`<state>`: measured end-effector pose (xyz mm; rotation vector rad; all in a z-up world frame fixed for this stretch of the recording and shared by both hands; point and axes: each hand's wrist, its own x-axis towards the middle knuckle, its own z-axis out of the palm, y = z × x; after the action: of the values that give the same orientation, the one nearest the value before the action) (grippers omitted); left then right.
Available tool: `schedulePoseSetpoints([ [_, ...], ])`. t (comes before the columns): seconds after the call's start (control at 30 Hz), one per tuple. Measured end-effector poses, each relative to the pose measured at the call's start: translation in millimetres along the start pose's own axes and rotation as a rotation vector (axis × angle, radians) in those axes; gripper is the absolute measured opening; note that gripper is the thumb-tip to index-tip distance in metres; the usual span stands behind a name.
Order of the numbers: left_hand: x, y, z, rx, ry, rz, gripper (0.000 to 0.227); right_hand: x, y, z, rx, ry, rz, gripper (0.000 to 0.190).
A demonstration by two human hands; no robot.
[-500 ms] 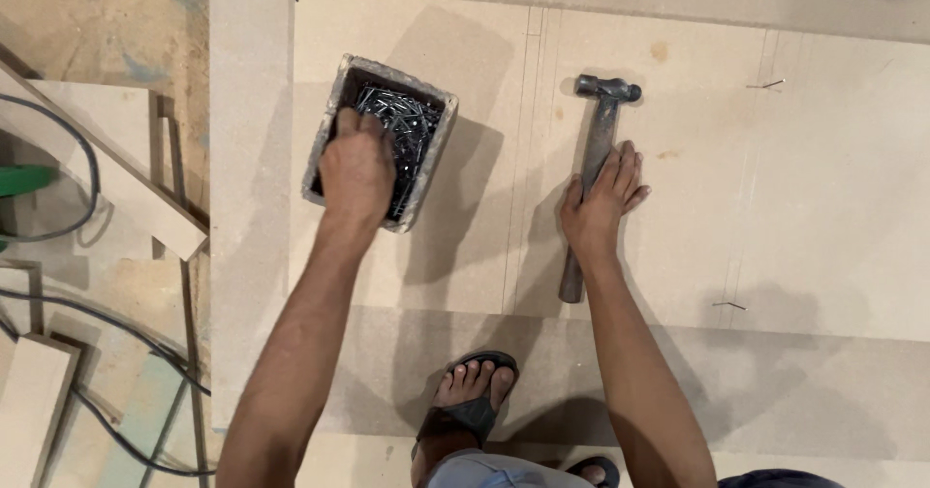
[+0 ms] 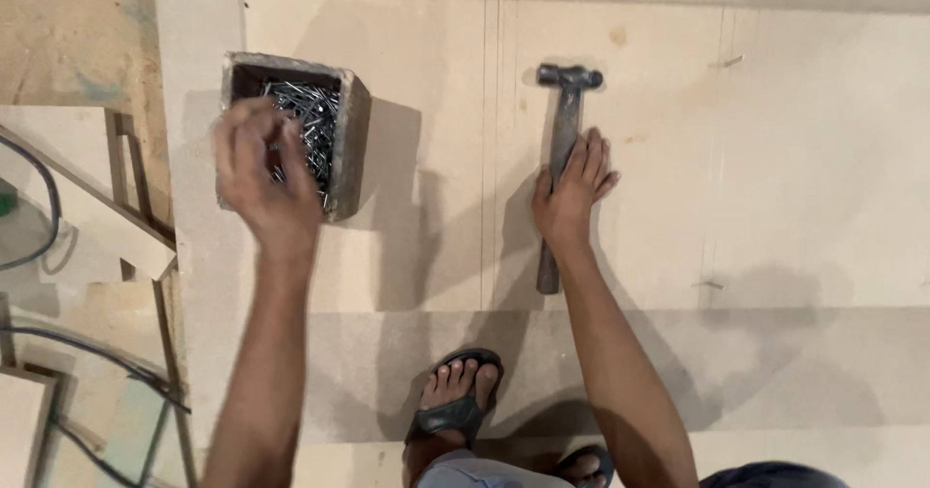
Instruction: The person hammers nails into a wooden board using a hammer. They repeatedly pick nails from a nearby container and drive them into the wood along a marked line.
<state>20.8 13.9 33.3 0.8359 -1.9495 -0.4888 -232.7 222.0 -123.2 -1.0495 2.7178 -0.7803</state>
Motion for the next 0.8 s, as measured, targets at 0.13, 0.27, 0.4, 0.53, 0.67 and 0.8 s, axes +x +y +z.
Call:
schedulePoseSetpoints([
  [0.13, -28.0, 16.0, 57.9, -0.648, -0.142, -0.252, 0.013, -7.4, 3.8, 5.3, 0.003, -0.016, -0.012, 0.069],
  [0.27, -38.4, 8.8, 114.0, -1.028, -0.295, -0.812, 0.015, -4.9, -3.3, 2.0, 0.012, -0.035, 0.004, 0.071],
  [0.4, -32.4, -4.1, 154.8, -0.849, -0.309, -0.783, 0.019, 8.6, -2.5, -3.0, 0.000, -0.045, 0.012, 0.074],
  [0.53, -37.9, -19.5, 180.2, -0.714, -0.291, -0.636, 0.016, 24.7, 2.9, -0.5, -0.031, -0.064, 0.035, 0.073],
  [0.67, -28.2, -34.4, 206.0, -0.564, -0.281, -0.521, 0.014, 37.6, 2.1, 2.3, -0.017, -0.058, 0.048, 0.072],
  [0.8, -9.9, -40.1, 228.6, -0.504, -0.196, -0.287, 0.012, 40.5, -0.4, 1.1, -0.016, -0.039, 0.038, 0.071],
])
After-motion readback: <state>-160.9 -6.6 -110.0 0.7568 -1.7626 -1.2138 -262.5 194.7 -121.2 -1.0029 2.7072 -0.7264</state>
